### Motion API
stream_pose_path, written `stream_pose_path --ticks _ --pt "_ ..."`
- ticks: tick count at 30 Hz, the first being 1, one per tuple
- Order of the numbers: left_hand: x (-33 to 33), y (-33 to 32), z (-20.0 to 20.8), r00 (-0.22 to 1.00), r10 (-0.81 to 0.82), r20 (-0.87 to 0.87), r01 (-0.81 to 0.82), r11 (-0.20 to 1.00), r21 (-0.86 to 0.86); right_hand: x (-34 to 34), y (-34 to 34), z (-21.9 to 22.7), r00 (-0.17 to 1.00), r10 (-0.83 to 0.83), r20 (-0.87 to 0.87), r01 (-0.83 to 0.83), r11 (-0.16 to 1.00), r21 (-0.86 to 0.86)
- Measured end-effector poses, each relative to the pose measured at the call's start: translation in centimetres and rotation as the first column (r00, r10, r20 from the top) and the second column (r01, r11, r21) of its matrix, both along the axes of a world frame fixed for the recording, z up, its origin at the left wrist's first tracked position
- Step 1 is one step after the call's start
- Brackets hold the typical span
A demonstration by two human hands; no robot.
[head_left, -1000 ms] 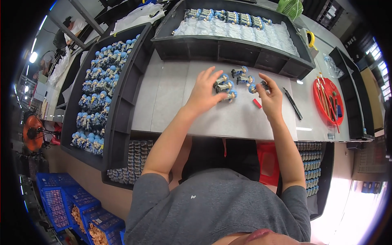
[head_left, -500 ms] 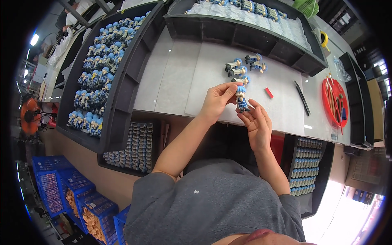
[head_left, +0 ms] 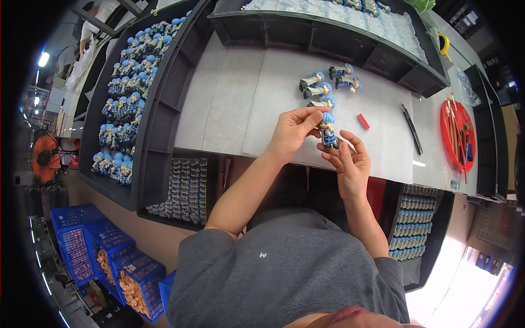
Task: The person assembles small blue and white toy figurines from assembly parts, using tweezers to manipulate the parts from plastic trays and crates at a factory workstation.
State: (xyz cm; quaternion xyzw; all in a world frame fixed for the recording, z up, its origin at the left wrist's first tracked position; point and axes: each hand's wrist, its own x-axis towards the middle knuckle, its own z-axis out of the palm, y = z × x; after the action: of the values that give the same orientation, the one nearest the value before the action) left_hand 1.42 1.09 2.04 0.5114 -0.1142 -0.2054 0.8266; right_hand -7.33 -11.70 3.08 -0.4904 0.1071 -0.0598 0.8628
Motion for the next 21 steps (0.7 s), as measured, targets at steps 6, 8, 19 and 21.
stream_pose_path --ticks 6,8,19,21 --pt "-0.1 -0.2 0.6 0.999 -0.029 -0.035 0.029 1.000 -0.009 0.0 -0.7 -0.9 0.998 -0.041 0.054 0.043 0.998 -0.051" --pt "-0.3 -0.4 1.1 0.996 -0.045 -0.073 0.043 0.998 -0.036 -0.1 -0.8 -1.3 0.989 -0.084 0.120 0.103 0.981 -0.164" --pt "-1.4 -0.4 1.1 0.990 -0.089 0.112 0.077 0.992 0.104 0.1 -1.8 -1.5 0.962 -0.138 0.237 0.222 0.900 -0.376" --pt "-1.5 -0.5 1.0 0.993 -0.092 0.070 0.085 0.992 0.094 0.0 -1.9 -1.7 0.957 -0.129 0.260 0.226 0.893 -0.389"
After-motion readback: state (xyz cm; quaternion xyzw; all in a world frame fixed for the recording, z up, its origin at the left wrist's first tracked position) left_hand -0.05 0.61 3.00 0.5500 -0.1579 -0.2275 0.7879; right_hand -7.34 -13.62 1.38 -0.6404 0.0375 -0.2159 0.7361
